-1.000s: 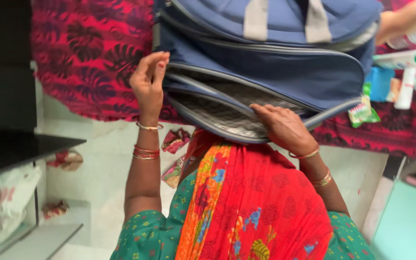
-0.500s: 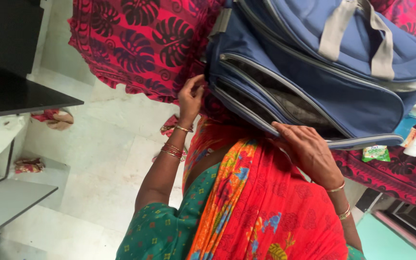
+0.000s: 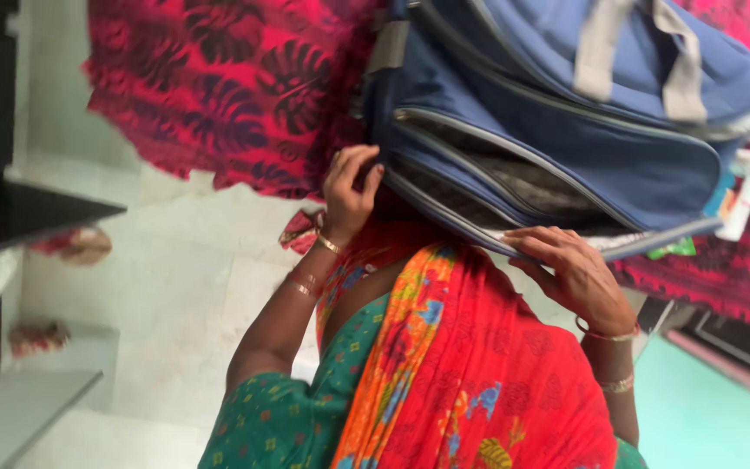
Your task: The person repeatedly takes folded clothes out of a blue duffel bag, unfolds them, and places them into a wardrobe. The person then zips the bag closed.
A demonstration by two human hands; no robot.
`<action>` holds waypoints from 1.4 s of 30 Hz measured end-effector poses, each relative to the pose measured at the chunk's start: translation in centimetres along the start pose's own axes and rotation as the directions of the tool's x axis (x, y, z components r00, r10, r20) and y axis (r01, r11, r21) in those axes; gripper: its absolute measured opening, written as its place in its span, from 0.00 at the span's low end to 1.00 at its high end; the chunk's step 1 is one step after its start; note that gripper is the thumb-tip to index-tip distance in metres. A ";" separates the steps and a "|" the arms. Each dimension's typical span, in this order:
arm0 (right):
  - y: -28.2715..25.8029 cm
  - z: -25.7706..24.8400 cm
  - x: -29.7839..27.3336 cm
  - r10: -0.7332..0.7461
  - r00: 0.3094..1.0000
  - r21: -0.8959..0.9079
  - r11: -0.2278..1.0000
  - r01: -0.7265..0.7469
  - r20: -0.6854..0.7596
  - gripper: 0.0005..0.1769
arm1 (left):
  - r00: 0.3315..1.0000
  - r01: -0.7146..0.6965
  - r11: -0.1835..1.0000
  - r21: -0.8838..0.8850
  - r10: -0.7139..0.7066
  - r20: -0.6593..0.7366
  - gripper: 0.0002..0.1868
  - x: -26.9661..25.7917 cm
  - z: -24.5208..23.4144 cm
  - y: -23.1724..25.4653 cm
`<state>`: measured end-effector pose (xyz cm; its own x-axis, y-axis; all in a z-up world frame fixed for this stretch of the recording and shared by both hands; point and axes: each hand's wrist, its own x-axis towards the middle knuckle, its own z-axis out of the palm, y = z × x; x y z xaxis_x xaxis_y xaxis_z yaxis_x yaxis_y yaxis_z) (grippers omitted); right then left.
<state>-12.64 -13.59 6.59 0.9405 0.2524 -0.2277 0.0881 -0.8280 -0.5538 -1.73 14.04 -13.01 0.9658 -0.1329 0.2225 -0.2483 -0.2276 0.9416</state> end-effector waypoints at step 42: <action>39.1 5.6 -20.1 0.716 0.533 0.884 0.442 0.153 -0.451 0.11 | 0.111 -0.310 0.950 -0.041 0.079 0.991 0.33 -0.5 40.6 24.3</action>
<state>-29.94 -48.23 -15.00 0.7126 -0.6838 -0.1571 -0.1073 0.1150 -0.9876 -11.25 -30.57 -0.51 0.0138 -0.9884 -0.1512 -0.5325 -0.1353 0.8356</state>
